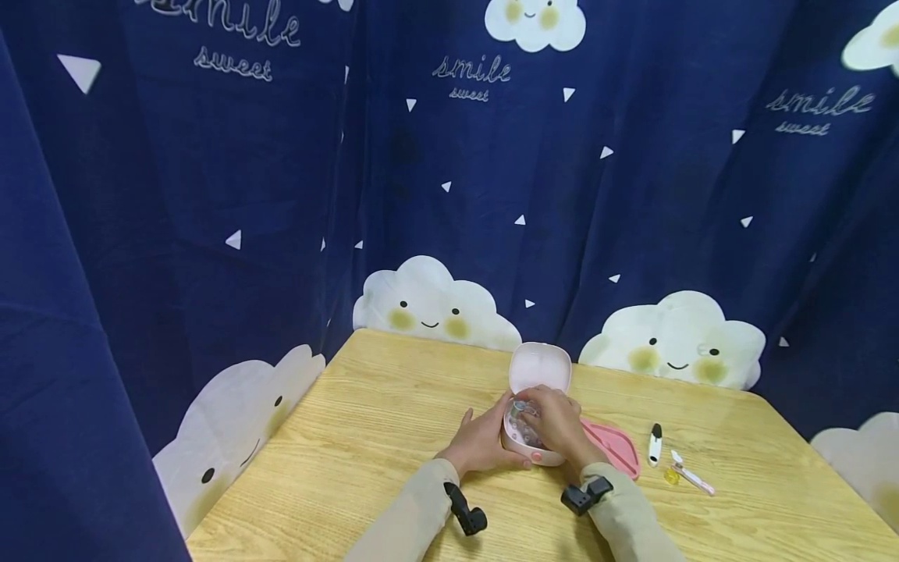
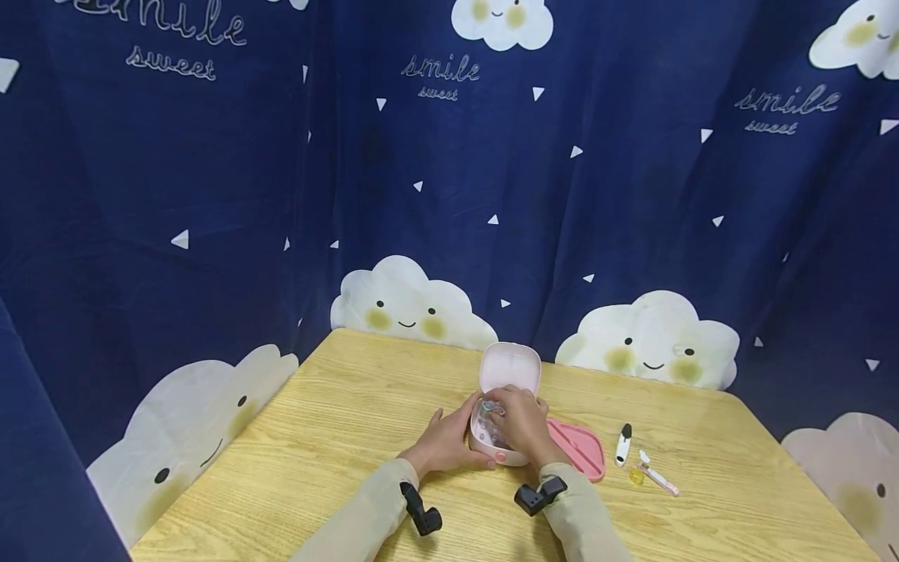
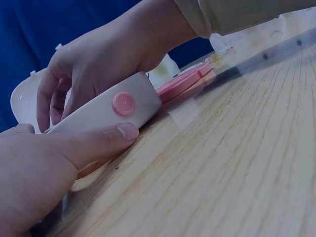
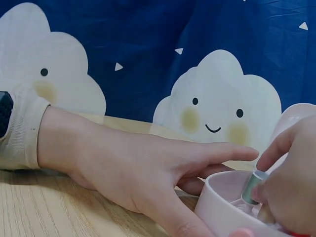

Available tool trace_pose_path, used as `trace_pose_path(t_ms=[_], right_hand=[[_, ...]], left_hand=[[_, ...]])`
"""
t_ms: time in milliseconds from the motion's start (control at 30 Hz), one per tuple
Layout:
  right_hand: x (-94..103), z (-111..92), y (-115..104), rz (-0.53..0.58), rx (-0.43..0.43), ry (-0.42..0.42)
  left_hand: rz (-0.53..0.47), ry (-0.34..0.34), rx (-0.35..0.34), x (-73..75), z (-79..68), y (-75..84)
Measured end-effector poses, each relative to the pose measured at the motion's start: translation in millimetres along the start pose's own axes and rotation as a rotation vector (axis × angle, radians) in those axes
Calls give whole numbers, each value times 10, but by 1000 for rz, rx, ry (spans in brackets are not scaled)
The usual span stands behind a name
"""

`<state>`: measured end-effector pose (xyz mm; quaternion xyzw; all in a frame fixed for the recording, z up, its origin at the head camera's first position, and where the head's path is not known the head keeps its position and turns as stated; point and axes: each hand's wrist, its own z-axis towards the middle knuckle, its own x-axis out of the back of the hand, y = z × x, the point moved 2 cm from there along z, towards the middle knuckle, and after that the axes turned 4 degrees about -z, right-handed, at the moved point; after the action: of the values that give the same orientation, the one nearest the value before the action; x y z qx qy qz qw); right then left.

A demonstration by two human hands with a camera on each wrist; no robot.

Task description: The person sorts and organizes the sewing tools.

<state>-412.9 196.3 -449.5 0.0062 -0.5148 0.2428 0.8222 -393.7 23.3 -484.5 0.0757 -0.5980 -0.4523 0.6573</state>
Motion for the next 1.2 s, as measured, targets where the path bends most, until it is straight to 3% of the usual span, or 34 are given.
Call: trace_pose_path(t_ms=[333, 1200], right_hand=[[-16, 5, -26, -81, 35, 1], [-24, 50, -32, -104, -2, -4]], left_hand=[[0, -10, 19, -24, 4, -5], [11, 1, 6, -17, 13, -4]])
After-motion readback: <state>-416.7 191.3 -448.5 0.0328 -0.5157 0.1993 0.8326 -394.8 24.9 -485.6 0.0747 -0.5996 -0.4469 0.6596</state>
